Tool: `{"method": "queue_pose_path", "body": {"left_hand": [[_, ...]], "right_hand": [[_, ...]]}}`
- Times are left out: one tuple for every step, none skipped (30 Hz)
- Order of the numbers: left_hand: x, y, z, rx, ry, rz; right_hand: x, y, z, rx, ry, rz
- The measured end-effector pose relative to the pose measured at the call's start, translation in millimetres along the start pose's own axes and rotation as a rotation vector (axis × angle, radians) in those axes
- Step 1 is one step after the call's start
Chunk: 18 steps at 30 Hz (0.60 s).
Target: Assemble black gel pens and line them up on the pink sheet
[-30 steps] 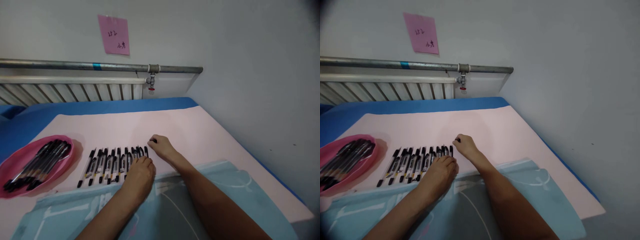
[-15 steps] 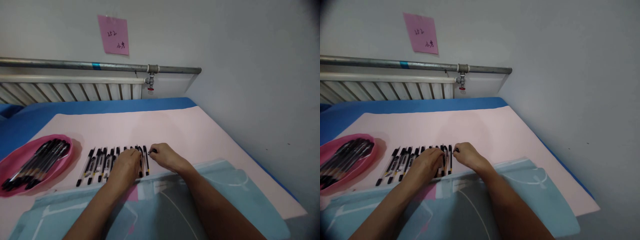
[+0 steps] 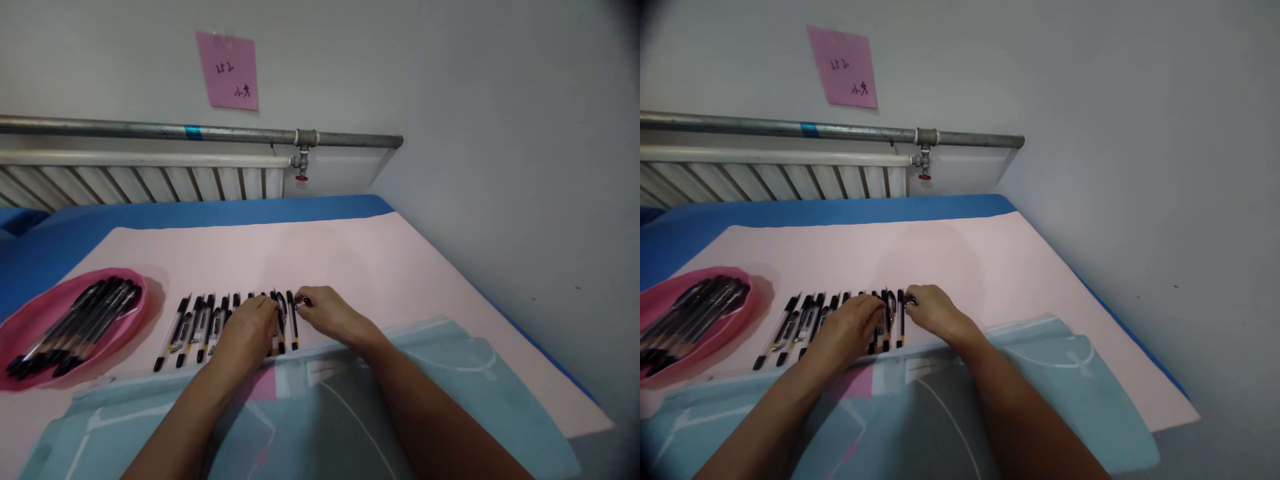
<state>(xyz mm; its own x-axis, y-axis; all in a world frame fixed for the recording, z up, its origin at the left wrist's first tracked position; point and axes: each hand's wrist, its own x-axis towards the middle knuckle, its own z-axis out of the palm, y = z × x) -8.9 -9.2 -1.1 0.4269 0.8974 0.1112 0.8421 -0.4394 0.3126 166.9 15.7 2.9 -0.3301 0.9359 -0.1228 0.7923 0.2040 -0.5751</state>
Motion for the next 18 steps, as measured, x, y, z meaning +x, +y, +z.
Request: {"method": "queue_pose_path", "body": {"left_hand": [[0,0,0.4,0.003,0.002,-0.002],[0,-1,0.9,0.006,0.004,-0.003],[0,-1,1.4,0.006,0.004,-0.003],[0,-1,1.8,0.005,0.003,-0.003],[1,-2,2.2,0.004,0.002,-0.001],[1,-2,2.4,0.001,0.000,0.001],[1,-2,2.4,-0.002,-0.003,0.003],[1,-2,2.4,-0.005,-0.004,0.002],[2,-2,2.2,-0.007,-0.003,-0.001],[2,-2,2.0,-0.009,-0.003,-0.006],[2,-2,1.7,-0.012,-0.004,-0.012],[2,-2,1.4,-0.016,-0.006,-0.018],[1,-2,1.1,-0.019,-0.011,-0.023],[1,-2,0.7,-0.019,-0.016,-0.028],[1,-2,0.4,-0.019,-0.022,-0.032],[1,-2,0.0,-0.018,-0.028,-0.035],[1,-2,-0.3,-0.016,-0.033,-0.037],[1,-2,-0.5,-0.016,-0.035,-0.039]], "right_hand": [[0,0,0,-0.001,-0.009,-0.009],[-1,0,-1,-0.002,-0.016,-0.018],[-2,0,-1,-0.003,-0.019,-0.028],[-3,0,-1,-0.001,-0.022,-0.039],[-5,0,-2,0.003,-0.028,-0.047],[-6,0,-2,0.011,-0.040,-0.052],[-8,-1,-3,0.023,-0.056,-0.055],[-10,-1,-3,0.039,-0.076,-0.050],[-11,-1,-4,0.054,-0.098,-0.041],[-12,-1,-5,0.066,-0.116,-0.030],[-12,-1,-6,0.075,-0.123,-0.016],[-11,-1,-6,0.079,-0.114,0.000],[-10,-1,-7,0.078,-0.087,0.019],[-8,0,-7,0.075,-0.047,0.037],[-7,0,-7,0.074,-0.004,0.050],[-5,0,-8,0.077,0.032,0.062],[-4,0,-7,0.083,0.055,0.071],[-3,0,-7,0.092,0.063,0.075]]}}
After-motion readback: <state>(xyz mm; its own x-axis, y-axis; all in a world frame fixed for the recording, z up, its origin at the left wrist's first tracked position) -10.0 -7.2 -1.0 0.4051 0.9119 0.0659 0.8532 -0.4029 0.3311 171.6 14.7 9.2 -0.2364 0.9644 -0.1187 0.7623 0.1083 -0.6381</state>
